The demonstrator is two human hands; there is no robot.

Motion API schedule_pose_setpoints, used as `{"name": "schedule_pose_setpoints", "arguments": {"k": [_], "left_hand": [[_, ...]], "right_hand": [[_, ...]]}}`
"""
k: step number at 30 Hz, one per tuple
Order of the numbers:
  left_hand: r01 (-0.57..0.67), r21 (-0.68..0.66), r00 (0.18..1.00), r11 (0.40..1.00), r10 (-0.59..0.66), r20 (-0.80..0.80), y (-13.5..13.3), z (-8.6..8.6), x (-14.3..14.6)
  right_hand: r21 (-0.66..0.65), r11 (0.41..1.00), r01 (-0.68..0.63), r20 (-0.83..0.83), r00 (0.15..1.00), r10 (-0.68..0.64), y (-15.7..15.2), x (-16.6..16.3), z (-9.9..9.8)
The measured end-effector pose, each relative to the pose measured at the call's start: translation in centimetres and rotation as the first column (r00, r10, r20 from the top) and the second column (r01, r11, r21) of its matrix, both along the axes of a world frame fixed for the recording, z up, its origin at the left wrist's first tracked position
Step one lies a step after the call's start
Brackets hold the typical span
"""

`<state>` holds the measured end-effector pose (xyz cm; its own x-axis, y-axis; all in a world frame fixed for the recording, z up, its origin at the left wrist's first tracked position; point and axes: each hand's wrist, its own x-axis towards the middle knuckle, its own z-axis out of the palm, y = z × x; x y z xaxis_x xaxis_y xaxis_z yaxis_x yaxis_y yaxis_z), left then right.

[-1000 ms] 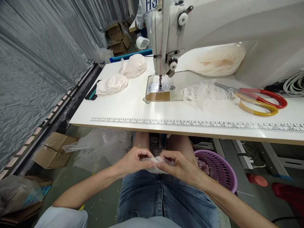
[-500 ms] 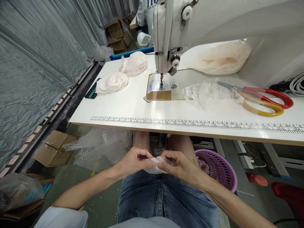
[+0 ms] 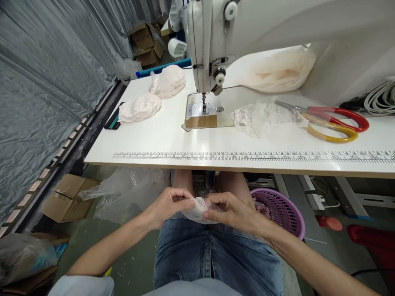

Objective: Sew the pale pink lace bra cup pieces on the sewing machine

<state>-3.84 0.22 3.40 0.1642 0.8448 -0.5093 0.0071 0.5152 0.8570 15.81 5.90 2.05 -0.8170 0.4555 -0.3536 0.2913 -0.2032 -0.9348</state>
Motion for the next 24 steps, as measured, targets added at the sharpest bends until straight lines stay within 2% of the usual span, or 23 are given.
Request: {"name": "schedule_pose_setpoints", "arguments": {"k": [7, 12, 17, 24], "left_hand": [[-0.042, -0.101, 0.974, 0.994, 0.063, 0.216, 0.2, -0.2, -1.2], [-0.076, -0.118, 0.933, 0.99, 0.112, 0.343, 0.4, -0.9, -0.8], [-0.027, -0.084, 0.962, 0.996, 0.049, 0.27, 0.8, -0.7, -0.2], [0.052, 0.162, 0.992, 0.985, -0.069, 0.102, 1.4, 0.1, -0.3]], "right_hand": [[-0.106, 0.994, -0.027, -0.073, 0.997, 0.019, 0.5, 1.4, -0.6], [-0.094, 0.995, -0.038, -0.101, 0.994, 0.029, 0.4, 2.6, -0.9], [-0.076, 0.997, -0.026, -0.111, 0.994, 0.017, 0.4, 2.3, -0.5], [0.094, 0.991, 0.096, -0.079, 0.993, -0.088, 0.2, -0.6, -0.6]]}}
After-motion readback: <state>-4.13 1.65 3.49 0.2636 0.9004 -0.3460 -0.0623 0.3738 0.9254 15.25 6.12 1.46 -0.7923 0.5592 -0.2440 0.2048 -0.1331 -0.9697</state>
